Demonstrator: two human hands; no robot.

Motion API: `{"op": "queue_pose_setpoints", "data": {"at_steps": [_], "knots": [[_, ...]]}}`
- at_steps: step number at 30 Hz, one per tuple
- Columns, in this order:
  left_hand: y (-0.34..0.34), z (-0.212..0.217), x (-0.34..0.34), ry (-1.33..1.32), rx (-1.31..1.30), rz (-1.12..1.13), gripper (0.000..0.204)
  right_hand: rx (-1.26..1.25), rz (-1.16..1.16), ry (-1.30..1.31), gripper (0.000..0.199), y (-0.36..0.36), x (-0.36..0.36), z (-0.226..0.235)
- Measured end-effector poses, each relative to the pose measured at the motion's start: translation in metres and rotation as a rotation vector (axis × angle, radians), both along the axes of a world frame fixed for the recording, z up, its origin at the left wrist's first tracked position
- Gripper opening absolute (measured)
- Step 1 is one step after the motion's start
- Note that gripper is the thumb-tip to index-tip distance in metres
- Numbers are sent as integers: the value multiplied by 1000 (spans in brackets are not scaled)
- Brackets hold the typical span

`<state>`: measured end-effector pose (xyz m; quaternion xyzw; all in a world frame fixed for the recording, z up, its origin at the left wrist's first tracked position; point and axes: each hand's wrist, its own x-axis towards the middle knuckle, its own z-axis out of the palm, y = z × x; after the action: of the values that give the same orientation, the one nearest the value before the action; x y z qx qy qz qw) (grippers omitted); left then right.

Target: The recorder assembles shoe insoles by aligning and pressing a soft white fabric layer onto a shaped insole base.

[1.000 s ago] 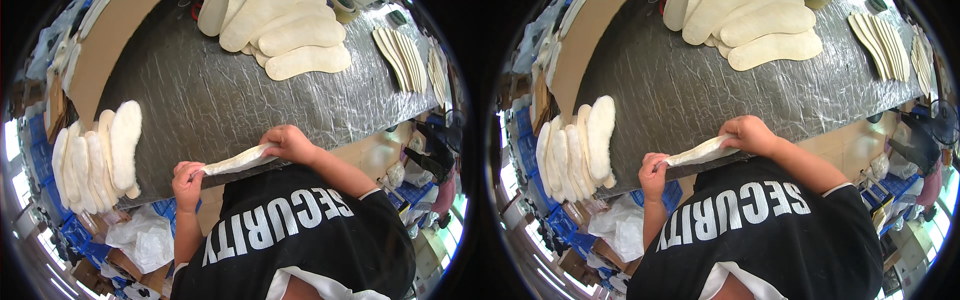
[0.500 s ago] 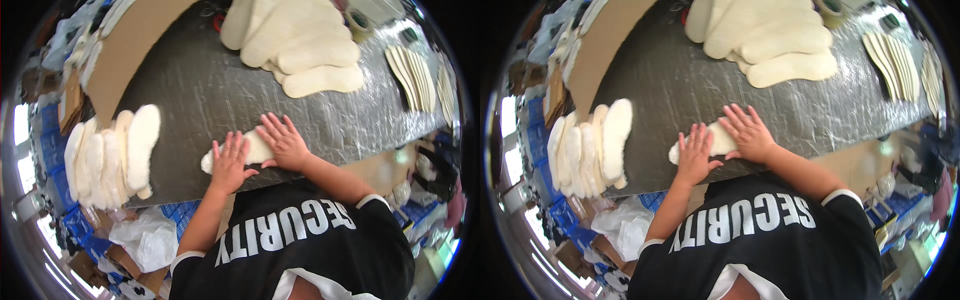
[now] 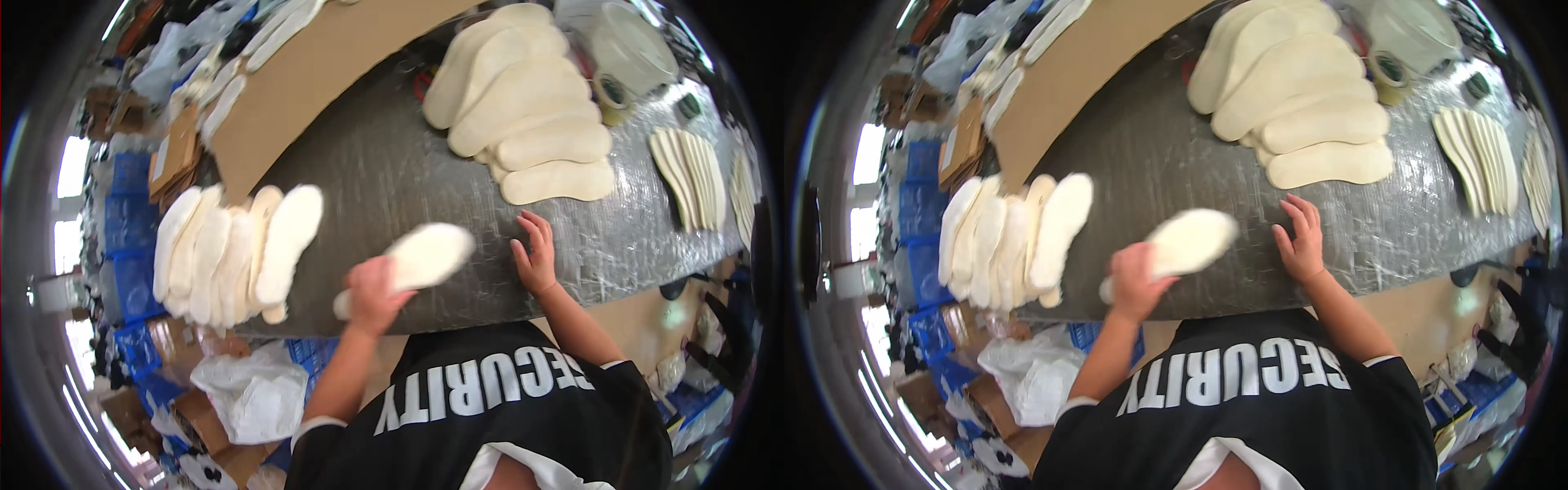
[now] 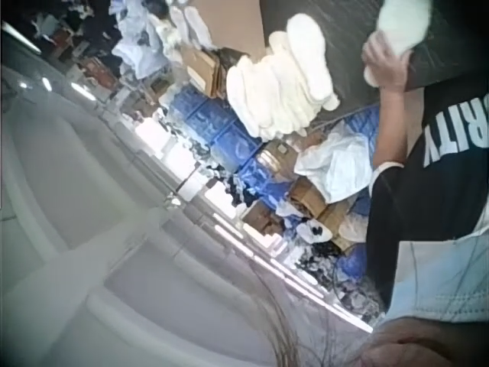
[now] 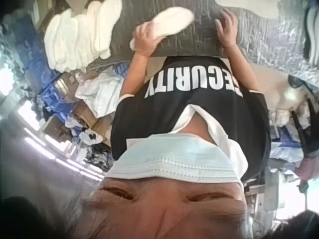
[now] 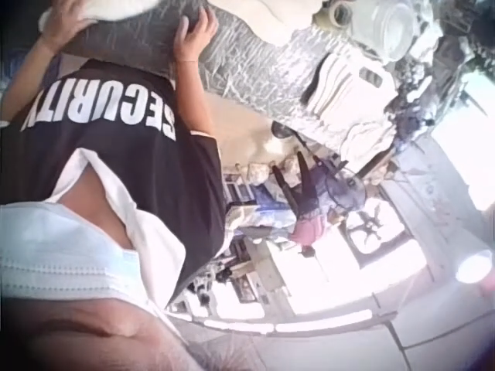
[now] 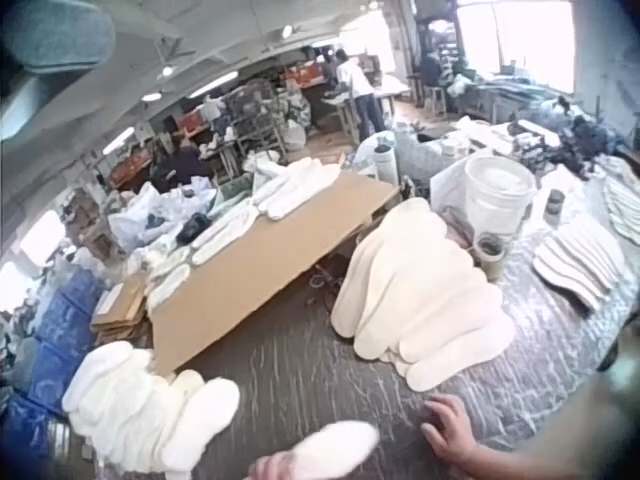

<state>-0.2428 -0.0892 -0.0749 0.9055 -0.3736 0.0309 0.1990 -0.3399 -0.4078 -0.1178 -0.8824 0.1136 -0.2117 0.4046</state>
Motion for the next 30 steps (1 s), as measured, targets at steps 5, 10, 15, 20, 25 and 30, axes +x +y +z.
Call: {"op": "queue_pose_setpoints", "data": {"at_steps": [5, 10, 15, 20, 25, 30], "knots": [[97, 79, 66, -362, 352, 487, 75, -281, -149, 28, 41, -29, 18, 5], [10, 56, 96, -175, -34, 210, 58, -439, -98, 295, 41, -33, 68, 22], [-180, 19, 77, 40, -107, -474, 41, -654, 27, 483, 27, -34, 79, 4], [-247, -27, 90, 20, -17, -459, 33, -342, -222, 366, 15, -50, 55, 22], [-280, -4, 95, 130, 220, -504, 25, -205, -663, -176, 5, -94, -44, 71], [-300, -2, 118, 229, 226, -408, 15, -341, -424, -307, 11, -67, -74, 126]]}}
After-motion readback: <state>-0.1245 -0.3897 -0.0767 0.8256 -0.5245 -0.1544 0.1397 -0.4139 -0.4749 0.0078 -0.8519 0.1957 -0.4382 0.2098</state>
